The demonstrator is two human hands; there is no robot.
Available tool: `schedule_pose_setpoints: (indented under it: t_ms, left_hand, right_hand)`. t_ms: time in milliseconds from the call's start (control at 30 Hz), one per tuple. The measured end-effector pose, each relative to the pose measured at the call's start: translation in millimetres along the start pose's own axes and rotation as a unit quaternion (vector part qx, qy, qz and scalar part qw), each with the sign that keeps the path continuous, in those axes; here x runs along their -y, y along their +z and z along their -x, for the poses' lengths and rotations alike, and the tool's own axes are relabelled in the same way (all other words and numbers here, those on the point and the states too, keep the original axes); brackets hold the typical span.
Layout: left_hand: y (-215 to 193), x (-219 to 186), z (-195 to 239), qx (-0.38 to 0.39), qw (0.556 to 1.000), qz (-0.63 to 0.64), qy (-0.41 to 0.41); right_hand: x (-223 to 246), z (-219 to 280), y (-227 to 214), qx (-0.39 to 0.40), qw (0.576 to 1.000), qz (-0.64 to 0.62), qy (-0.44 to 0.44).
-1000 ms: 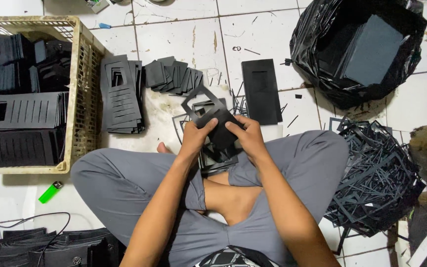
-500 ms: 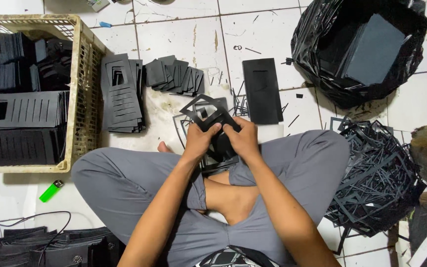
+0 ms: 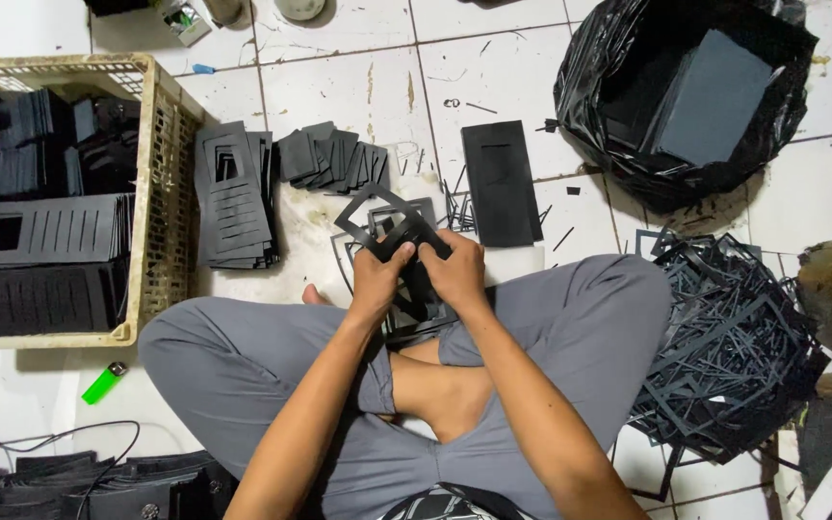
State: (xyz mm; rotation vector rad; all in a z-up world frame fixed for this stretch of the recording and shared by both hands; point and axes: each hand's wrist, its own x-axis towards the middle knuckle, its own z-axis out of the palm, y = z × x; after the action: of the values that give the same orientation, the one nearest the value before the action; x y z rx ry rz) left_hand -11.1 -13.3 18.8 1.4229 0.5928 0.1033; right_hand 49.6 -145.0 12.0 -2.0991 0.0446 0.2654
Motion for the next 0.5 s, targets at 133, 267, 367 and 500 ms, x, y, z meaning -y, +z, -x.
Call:
schedule_pose_setpoints:
  t_ms: [133,267,367,500]
  left_hand:
    - [1.3,-5.1,0.2,-0.027,0.999,0.022,-0.039]
    - [4.4,-13.7,0.6,-0.017,0.999,0.019,-0.045]
    - [3.4,-14.4,-0.6,-0.019,0.999,0.001,-0.036]
    - [6.3,-13.5,-3.4,-0.028,0.998,-0.044,-0.025]
  right_hand:
    - [1.4,7.4,-14.3,0.089,0.985,-0.149,0.018]
    - [-2.8,8.2,-22.3,0.129,0.973,-0.186,0.037]
    - [-18.7,3.0,-18.9,0.141,0.974,-0.175,0.036]
    - [-27.2,-0.4,-13.5,0.114,0.981,-0.149,0.040]
